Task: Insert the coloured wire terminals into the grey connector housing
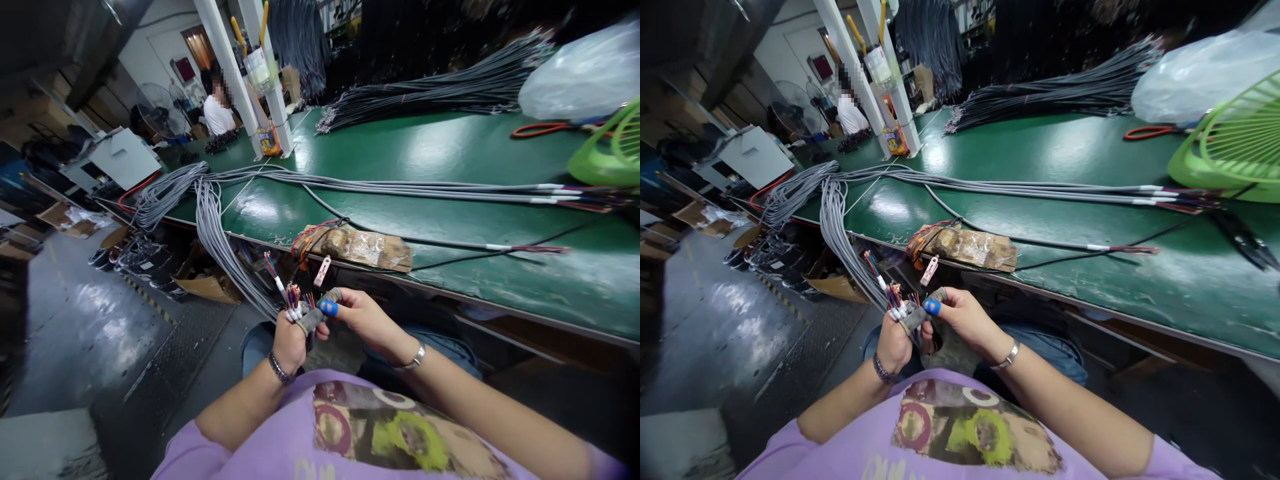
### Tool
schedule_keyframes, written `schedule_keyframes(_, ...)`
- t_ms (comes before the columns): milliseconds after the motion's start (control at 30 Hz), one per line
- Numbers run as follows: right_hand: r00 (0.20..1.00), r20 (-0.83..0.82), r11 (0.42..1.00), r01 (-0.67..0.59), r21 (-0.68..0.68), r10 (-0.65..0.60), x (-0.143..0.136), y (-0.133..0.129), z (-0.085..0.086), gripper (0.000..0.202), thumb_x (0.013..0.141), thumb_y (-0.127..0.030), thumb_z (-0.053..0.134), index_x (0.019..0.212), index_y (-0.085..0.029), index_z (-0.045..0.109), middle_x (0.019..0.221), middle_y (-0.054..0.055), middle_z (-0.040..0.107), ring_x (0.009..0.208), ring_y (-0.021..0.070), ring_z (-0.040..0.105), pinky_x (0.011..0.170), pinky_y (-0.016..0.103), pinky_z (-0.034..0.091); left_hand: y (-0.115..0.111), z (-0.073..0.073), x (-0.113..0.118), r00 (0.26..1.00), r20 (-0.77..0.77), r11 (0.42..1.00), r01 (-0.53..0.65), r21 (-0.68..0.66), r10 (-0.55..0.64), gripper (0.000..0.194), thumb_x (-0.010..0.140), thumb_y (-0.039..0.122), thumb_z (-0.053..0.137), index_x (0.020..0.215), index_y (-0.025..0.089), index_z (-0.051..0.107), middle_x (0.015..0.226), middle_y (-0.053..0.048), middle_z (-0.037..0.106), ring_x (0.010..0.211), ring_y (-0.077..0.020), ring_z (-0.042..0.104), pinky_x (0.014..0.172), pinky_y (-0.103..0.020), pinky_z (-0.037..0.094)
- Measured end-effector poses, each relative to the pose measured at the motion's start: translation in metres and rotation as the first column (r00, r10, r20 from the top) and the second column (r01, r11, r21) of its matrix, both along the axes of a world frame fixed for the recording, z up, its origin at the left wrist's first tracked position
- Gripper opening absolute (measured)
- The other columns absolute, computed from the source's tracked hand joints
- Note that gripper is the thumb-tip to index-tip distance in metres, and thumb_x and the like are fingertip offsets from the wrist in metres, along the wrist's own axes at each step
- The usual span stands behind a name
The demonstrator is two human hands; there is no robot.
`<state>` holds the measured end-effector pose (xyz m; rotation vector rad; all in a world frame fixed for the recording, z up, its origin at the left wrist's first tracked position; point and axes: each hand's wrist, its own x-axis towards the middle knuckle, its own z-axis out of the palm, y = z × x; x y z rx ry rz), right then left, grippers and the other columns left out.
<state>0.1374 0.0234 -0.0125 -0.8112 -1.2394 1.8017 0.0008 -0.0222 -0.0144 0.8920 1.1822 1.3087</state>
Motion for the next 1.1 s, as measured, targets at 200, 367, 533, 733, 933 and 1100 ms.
schedule_keyframes(200, 0.999, -0.039, 0.999, 0.038, -0.005, -0.039, 0.0, -0.002, -0.001, 0.031, 0.067, -0.043, 0.075, 0.068, -0.016, 0.06, 0.059, -0.001, 0.056, 0.056, 0.0109, 0.046, 0.057, 0.026, 0.034, 0.002, 0.001, 0.003, 0.994, 0.069, 0.996, -0.085, -0.009, 0.085, 0.025, 0.069, 0.033, 0.071, 0.058, 0.012, 0.062, 0.047, -0.003, 0.061, 0.04, -0.01, 0.053, 0.044, -0.021, 0.045)
schedule_keyframes(367, 0.987, -0.162, 0.986, -0.04, -0.163, 0.013, -0.003, 0.002, -0.005, 0.031, 0.065, -0.041, 0.077, 0.067, -0.016, 0.058, 0.056, -0.003, 0.054, 0.051, 0.0089, 0.045, 0.054, 0.025, 0.034, 0.002, 0.004, 0.001, 0.991, 0.117, 0.997, -0.07, -0.026, 0.072, 0.025, 0.066, 0.034, 0.072, 0.059, 0.012, 0.062, 0.047, -0.002, 0.061, 0.04, -0.0104, 0.053, 0.043, -0.021, 0.044)
schedule_keyframes(533, 0.964, -0.25, 0.94, -0.161, -0.299, 0.085, -0.01, 0.005, -0.005, 0.033, 0.064, -0.04, 0.078, 0.065, -0.015, 0.055, 0.055, -0.002, 0.054, 0.049, 0.0079, 0.047, 0.052, 0.023, 0.034, 0.004, 0.006, -0.004, 0.994, 0.107, 1.0, 0.0, 0.001, 0.0, 0.026, 0.066, 0.035, 0.071, 0.059, 0.012, 0.062, 0.046, -0.002, 0.059, 0.038, -0.0096, 0.051, 0.041, -0.021, 0.041)
schedule_keyframes(733, 0.987, -0.156, 0.97, -0.064, -0.236, 0.027, -0.016, 0.006, -0.001, 0.038, 0.063, -0.046, 0.077, 0.061, -0.016, 0.053, 0.048, -0.004, 0.048, 0.043, 0.0078, 0.043, 0.047, 0.023, 0.029, 0.003, 0.003, -0.004, 0.997, 0.07, 0.998, 0.041, -0.05, -0.037, 0.026, 0.064, 0.034, 0.072, 0.057, 0.011, 0.062, 0.044, -0.002, 0.057, 0.036, -0.0089, 0.048, 0.039, -0.021, 0.039)
schedule_keyframes(933, 0.992, -0.065, 0.982, 0.101, -0.161, -0.113, -0.012, 0.0, -0.006, 0.042, 0.067, -0.056, 0.069, 0.064, -0.015, 0.059, 0.059, -0.001, 0.053, 0.051, 0.0083, 0.041, 0.051, 0.024, 0.034, 0.002, 0.0, -0.002, 0.992, 0.09, 0.995, -0.078, -0.054, 0.083, 0.024, 0.063, 0.034, 0.072, 0.059, 0.012, 0.061, 0.045, -0.001, 0.057, 0.038, -0.0083, 0.049, 0.039, -0.019, 0.039)
schedule_keyframes(1100, 0.993, 0.066, 0.995, 0.102, -0.005, -0.101, -0.009, -0.002, 0.002, 0.038, 0.067, -0.053, 0.071, 0.067, -0.016, 0.059, 0.058, -0.002, 0.052, 0.053, 0.009, 0.04, 0.052, 0.024, 0.033, 0.001, -0.002, 0.0, 0.995, 0.016, 0.992, -0.094, -0.079, 0.096, 0.029, 0.064, 0.037, 0.072, 0.054, 0.013, 0.058, 0.044, -0.001, 0.057, 0.038, -0.0086, 0.049, 0.04, -0.02, 0.04)
